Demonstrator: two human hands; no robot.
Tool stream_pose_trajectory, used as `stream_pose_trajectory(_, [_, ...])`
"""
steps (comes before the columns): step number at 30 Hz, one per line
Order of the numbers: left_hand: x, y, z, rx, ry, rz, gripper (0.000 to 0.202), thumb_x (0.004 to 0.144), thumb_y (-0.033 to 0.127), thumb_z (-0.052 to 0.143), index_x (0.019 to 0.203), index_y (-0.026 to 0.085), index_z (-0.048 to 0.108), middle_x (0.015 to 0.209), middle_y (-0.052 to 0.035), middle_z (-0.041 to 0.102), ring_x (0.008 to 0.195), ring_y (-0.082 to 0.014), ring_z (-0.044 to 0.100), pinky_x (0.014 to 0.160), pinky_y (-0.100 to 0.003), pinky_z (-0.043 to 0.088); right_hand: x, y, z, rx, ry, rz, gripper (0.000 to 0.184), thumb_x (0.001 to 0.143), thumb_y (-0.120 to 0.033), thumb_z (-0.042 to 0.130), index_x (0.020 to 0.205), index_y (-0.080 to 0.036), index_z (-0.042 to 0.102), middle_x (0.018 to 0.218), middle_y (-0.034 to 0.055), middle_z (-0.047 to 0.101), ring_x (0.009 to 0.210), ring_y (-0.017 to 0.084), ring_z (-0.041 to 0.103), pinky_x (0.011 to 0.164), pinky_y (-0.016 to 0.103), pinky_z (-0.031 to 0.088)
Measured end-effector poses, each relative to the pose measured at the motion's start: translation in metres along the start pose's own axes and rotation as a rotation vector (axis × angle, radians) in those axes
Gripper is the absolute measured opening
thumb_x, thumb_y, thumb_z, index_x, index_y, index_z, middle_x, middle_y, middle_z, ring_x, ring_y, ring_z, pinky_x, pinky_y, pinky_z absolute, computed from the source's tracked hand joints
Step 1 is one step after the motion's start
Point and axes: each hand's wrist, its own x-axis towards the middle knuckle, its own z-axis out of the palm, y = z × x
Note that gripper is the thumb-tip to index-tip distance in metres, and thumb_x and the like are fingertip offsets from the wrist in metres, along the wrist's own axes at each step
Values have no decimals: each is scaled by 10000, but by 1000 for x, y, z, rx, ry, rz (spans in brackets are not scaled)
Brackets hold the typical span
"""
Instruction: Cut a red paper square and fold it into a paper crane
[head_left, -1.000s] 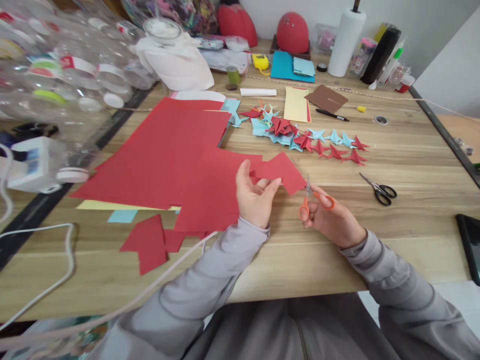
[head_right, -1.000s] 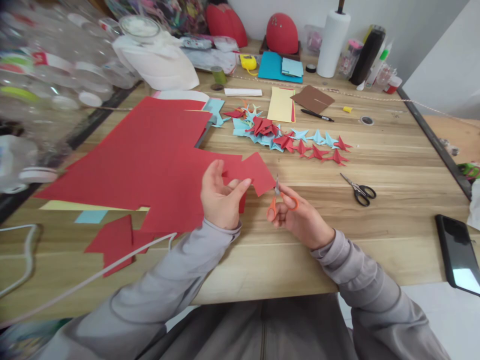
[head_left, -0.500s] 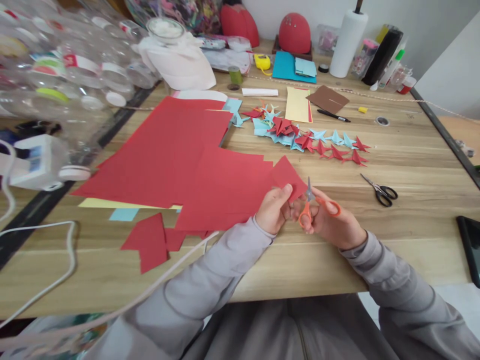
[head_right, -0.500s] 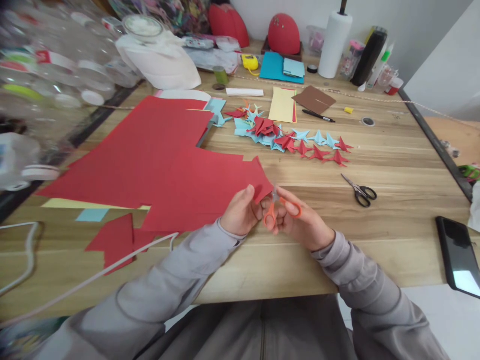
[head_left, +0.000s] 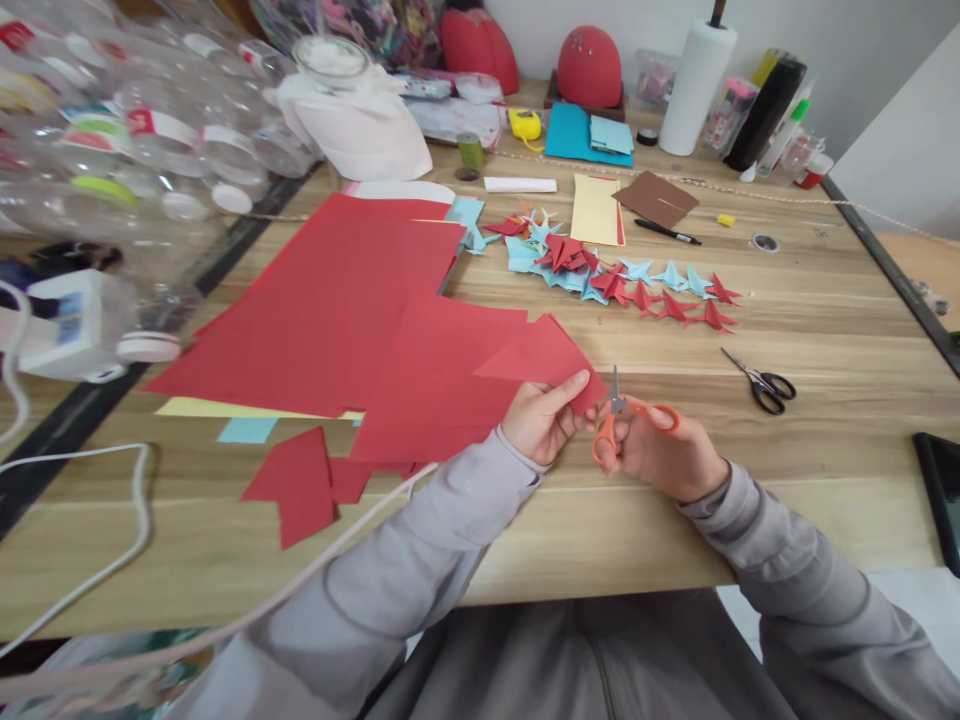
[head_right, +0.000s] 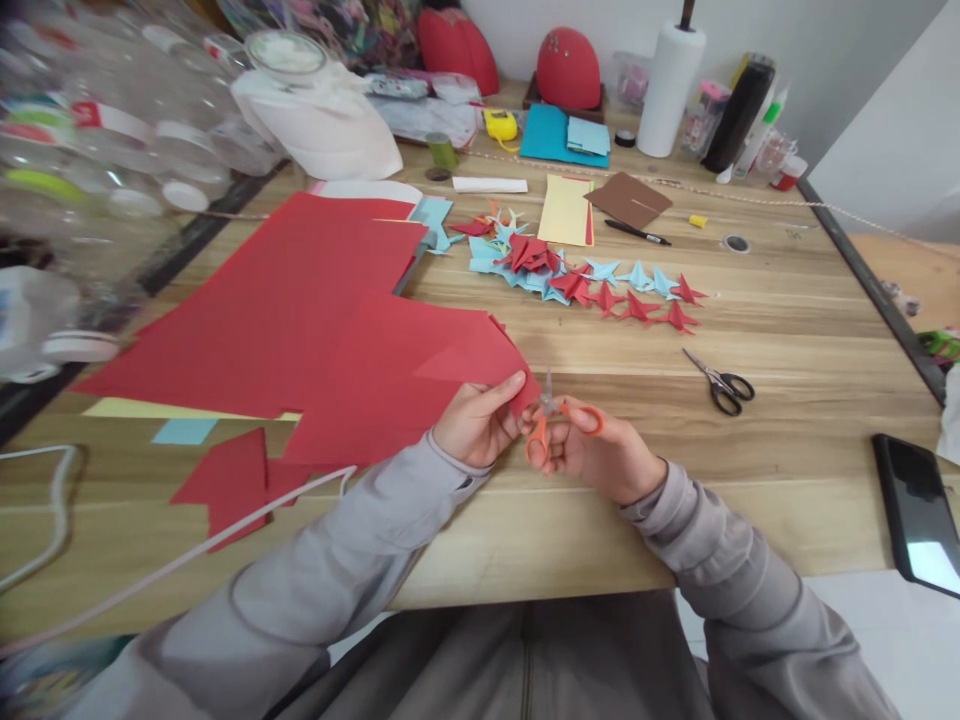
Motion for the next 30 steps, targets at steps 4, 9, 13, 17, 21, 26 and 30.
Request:
stream_pose_trajectory(4, [-2,0,0,49,-1,23,310,544,317,825,591,87,624,488,-15,595,419,-91,537,388,-193,444,1,-1,-1,14,8,23,407,754,-485,597,973,-142,573,773,51,624,695,141,551,640,267,411])
stream_pose_trajectory(9, [-1,0,-2,116,-12,-5,318,555,342,815,586,91,623,515,-34,609,434,-106,549,384,-204,432,1,-1,-4,21,8,8,394,757,-485,591,958,-146,587,794,55,619,713,144,547,634,264,428])
stream_pose_trajectory(13, [-2,1,-1,110,-25,5,300,586,341,801,584,104,616,524,-21,595,483,-114,560,447,-224,456,-1,-2,-6,68,-13,62,442,754,-487,601,1029,-141,570,832,56,622,718,136,566,667,267,455])
stream_pose_trajectory(17, [-3,2,1,70,-71,3,286,605,333,794,580,116,609,513,-1,574,503,-106,553,518,-238,483,-2,-3,-6,93,-30,124,470,748,-501,610,1063,-156,563,860,44,629,750,152,618,697,284,475])
stream_pose_trajectory(21, [-1,1,0,42,-54,8,249,622,306,788,596,118,626,542,-3,598,554,-112,590,596,-242,518,-1,-3,-5,124,-25,126,472,730,-500,630,1041,-148,585,855,43,637,778,166,633,716,286,479])
stream_pose_trajectory(26, [0,0,-1,16,16,-57,160,658,230,762,701,102,676,709,-53,689,677,-142,657,678,-253,547,-1,-2,-6,148,-16,112,440,739,-500,618,1008,-153,590,852,42,642,791,165,631,745,295,468])
stream_pose_trajectory(30, [0,1,-3,-11,37,-116,131,689,195,739,714,78,685,707,-64,702,638,-125,656,650,-225,554,-1,-2,-6,191,-19,104,416,744,-487,602,979,-143,611,848,46,650,788,175,631,749,295,465])
